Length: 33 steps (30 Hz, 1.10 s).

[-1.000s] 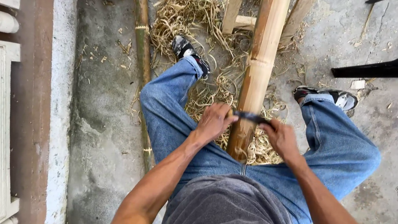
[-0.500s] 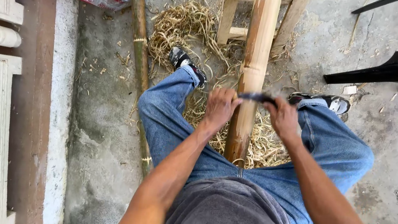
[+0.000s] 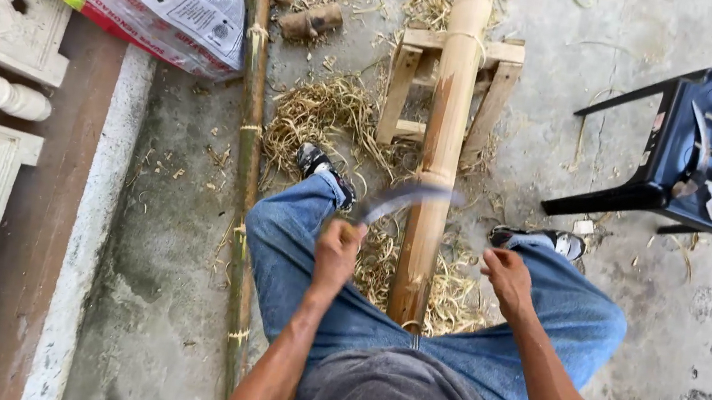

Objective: Shaving the outer layer of a bamboo stalk using a curved hand blade.

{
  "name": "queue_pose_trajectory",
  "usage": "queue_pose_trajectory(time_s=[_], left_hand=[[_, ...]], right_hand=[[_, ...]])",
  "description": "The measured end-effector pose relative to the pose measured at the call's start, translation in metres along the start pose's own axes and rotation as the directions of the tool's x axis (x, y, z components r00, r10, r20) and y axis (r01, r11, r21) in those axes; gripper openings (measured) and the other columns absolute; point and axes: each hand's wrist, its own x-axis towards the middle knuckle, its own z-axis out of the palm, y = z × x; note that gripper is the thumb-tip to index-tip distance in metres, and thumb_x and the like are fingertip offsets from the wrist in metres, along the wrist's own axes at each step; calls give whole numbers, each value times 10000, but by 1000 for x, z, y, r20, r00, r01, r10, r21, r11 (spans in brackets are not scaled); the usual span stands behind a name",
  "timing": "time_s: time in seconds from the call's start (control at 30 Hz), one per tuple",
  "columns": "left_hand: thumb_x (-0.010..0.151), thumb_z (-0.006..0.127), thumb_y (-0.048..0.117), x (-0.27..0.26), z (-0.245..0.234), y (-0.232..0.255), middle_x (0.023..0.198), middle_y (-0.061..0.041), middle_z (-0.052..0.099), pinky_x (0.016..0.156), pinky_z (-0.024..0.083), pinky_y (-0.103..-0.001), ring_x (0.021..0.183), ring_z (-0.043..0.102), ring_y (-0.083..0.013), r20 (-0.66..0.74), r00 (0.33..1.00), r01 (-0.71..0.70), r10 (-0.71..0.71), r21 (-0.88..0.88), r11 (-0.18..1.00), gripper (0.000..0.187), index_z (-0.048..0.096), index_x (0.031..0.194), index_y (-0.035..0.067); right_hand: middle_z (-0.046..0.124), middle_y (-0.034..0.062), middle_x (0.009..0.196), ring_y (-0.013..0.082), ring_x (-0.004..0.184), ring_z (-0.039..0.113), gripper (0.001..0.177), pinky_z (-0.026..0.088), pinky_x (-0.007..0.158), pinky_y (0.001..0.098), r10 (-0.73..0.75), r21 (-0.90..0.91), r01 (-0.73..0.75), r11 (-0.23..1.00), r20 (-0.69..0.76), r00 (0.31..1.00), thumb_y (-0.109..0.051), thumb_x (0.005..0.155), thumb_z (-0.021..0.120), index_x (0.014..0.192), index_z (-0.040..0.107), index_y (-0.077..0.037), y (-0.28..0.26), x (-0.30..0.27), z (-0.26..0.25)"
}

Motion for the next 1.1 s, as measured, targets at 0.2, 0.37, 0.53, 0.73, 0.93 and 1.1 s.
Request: queue_pose_trajectory(time_s=[0.2, 0.37, 0.53, 0.73, 0.93, 1.1], left_hand=[[1035, 623, 430, 25, -58, -8, 705, -34, 527, 558, 436, -372, 621, 500, -170, -419, 894, -195, 160, -42, 980, 408, 574, 887, 53], [1020, 558, 445, 21, -65, -8, 737, -12, 543, 521, 498, -307, 601, 543, -113, -387, 920, -64, -55, -287, 956, 414, 565, 884, 54], [1036, 574, 417, 39, -55, -9, 756, -15, 585, 568, 524, -276, 627, 574, -98, -275, 961, -67, -36, -357, 932, 411, 599, 879, 37], [1042, 596, 386, 50, -65, -13, 762, -14, 588, 592, 497, -262, 642, 559, -95, -271, 952, 21, -144, -410, 912, 390, 606, 875, 34], [1038, 608, 379, 52, -66, -11, 771, -13, 591, 597, 490, -270, 655, 556, -88, -290, 945, -2, -152, -470, 883, 381, 607, 884, 30], [1043, 616, 382, 59, -54, -29, 759, -14, 603, 600, 488, -263, 653, 558, -83, -388, 917, -106, -95, -465, 879, 387, 620, 883, 30]], right_hand=[[708, 261, 1133, 359, 991, 723, 755, 579, 816, 399, 124, -72, -122, 990, 15, 992, -461, 801, 786, 1269, 575, 92, -50, 16, 95], [624, 332, 1193, 445, 1108, 637, 1041, 506, 959, 483, 131, -351, -238, 906, -301, 945, -557, 637, 941, 1259, 410, 87, -83, 11, 144], [654, 307, 1176, 465, 1107, 640, 961, 489, 982, 520, 249, -285, -379, 880, -403, 881, -512, 636, 893, 1273, 430, 40, -99, -5, 152], [664, 288, 1124, 438, 1047, 648, 889, 515, 927, 520, 325, -132, -360, 924, -228, 918, -397, 660, 907, 1310, 460, 13, -89, 10, 129], [669, 181, 1070, 293, 921, 679, 703, 611, 759, 438, 228, 439, -332, 835, 274, 934, -210, 705, 869, 1293, 564, 25, -44, 35, 109], [660, 219, 1100, 345, 969, 656, 849, 548, 837, 472, 231, 175, -228, 958, 7, 973, -362, 688, 923, 1299, 530, 78, -72, 28, 127]])
